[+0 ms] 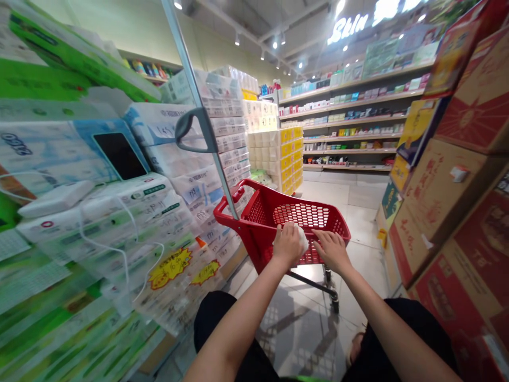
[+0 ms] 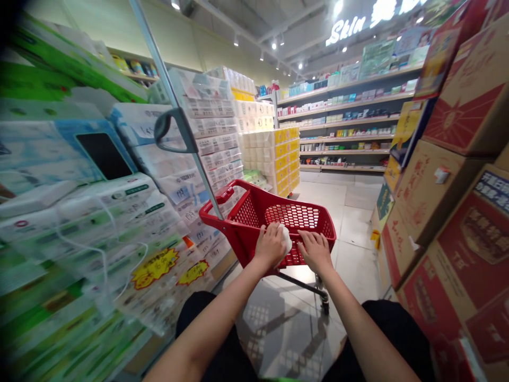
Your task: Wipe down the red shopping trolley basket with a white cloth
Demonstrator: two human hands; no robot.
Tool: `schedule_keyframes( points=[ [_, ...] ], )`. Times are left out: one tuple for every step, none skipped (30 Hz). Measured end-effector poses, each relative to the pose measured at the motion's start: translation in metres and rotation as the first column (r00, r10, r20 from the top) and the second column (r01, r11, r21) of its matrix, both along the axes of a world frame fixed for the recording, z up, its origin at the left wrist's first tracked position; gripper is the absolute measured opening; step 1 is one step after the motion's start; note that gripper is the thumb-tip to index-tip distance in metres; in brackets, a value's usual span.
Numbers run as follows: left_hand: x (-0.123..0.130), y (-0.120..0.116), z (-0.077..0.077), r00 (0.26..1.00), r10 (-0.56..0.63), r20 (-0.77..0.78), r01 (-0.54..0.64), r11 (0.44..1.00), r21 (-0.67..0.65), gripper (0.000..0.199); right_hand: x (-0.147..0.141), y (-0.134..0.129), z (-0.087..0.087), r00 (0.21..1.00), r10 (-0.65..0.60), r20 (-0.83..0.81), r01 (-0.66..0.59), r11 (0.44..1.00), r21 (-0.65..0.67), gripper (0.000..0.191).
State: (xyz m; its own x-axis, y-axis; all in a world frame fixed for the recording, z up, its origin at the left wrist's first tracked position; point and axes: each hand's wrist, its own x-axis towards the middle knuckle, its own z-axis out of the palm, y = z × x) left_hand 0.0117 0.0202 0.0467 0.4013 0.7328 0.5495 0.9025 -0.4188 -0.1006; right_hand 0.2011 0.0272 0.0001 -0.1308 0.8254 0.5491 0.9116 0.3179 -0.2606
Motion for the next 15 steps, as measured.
schedule_keyframes(
  points=[
    [0.008,0.0,0.001,1.0,0.004,0.006,-0.004,1.0,-0.006,0.051,0.003,0.0,-0.003,0.999,0.006,0.043,-0.006,1.0,0.0,0.048],
    [0.016,0.001,0.001,1.0,0.002,0.011,-0.002,1.0,-0.017,0.055,0.004,-0.001,-0.005,0.997,0.012,0.078,-0.012,1.0,0.002,0.049],
    [0.024,0.002,-0.001,1.0,-0.001,0.014,0.001,1.0,-0.029,0.058,0.005,-0.002,-0.007,0.994,0.014,0.106,-0.015,1.0,0.007,0.051],
    [0.031,0.003,-0.003,1.0,0.0,0.016,0.001,0.999,-0.036,0.061,0.006,-0.003,-0.007,0.991,0.015,0.13,-0.017,1.0,0.016,0.054],
    [0.037,0.004,-0.006,1.0,0.007,0.018,-0.007,0.999,-0.037,0.06,0.007,-0.005,-0.007,0.988,0.021,0.15,-0.025,0.999,0.024,0.058],
    [0.04,0.005,-0.009,1.0,0.017,0.016,-0.017,0.999,-0.032,0.057,0.007,-0.006,-0.006,0.985,0.03,0.168,-0.036,0.999,0.032,0.063],
    [0.04,0.006,-0.013,1.0,0.019,0.007,-0.019,1.0,-0.021,0.051,0.008,-0.008,-0.005,0.982,0.04,0.183,-0.047,0.998,0.038,0.067],
    [0.038,0.007,-0.016,1.0,0.006,-0.01,-0.006,1.0,-0.005,0.045,0.009,-0.009,-0.004,0.981,0.044,0.191,-0.053,0.998,0.043,0.071],
    [0.033,0.007,-0.019,0.999,-0.021,-0.035,0.021,1.0,0.013,0.041,0.01,-0.01,-0.003,0.98,0.043,0.196,-0.053,0.998,0.045,0.074],
    [0.025,0.008,-0.02,0.997,-0.053,-0.063,0.055,0.998,0.032,0.039,0.011,-0.011,-0.003,0.979,0.04,0.198,-0.05,0.998,0.045,0.076],
    [0.013,0.007,-0.021,0.993,-0.081,-0.089,0.085,0.995,0.05,0.04,0.012,-0.011,-0.003,0.979,0.037,0.198,-0.047,0.998,0.044,0.077],
    [-0.001,0.006,-0.019,0.989,-0.096,-0.11,0.104,0.992,0.066,0.041,0.013,-0.011,-0.003,0.98,0.037,0.198,-0.046,0.998,0.041,0.078],
    [-0.018,0.005,-0.017,0.989,-0.091,-0.12,0.101,0.992,0.077,0.043,0.014,-0.011,-0.004,0.98,0.039,0.197,-0.048,0.998,0.038,0.079],
    [-0.037,0.004,-0.012,0.99,-0.07,-0.125,0.081,0.993,0.082,0.046,0.014,-0.011,-0.004,0.98,0.042,0.195,-0.05,0.998,0.034,0.08],
    [-0.057,0.002,-0.006,0.992,-0.039,-0.121,0.05,0.995,0.085,0.048,0.014,-0.011,-0.005,0.98,0.045,0.192,-0.052,0.998,0.032,0.081]
  ],
)
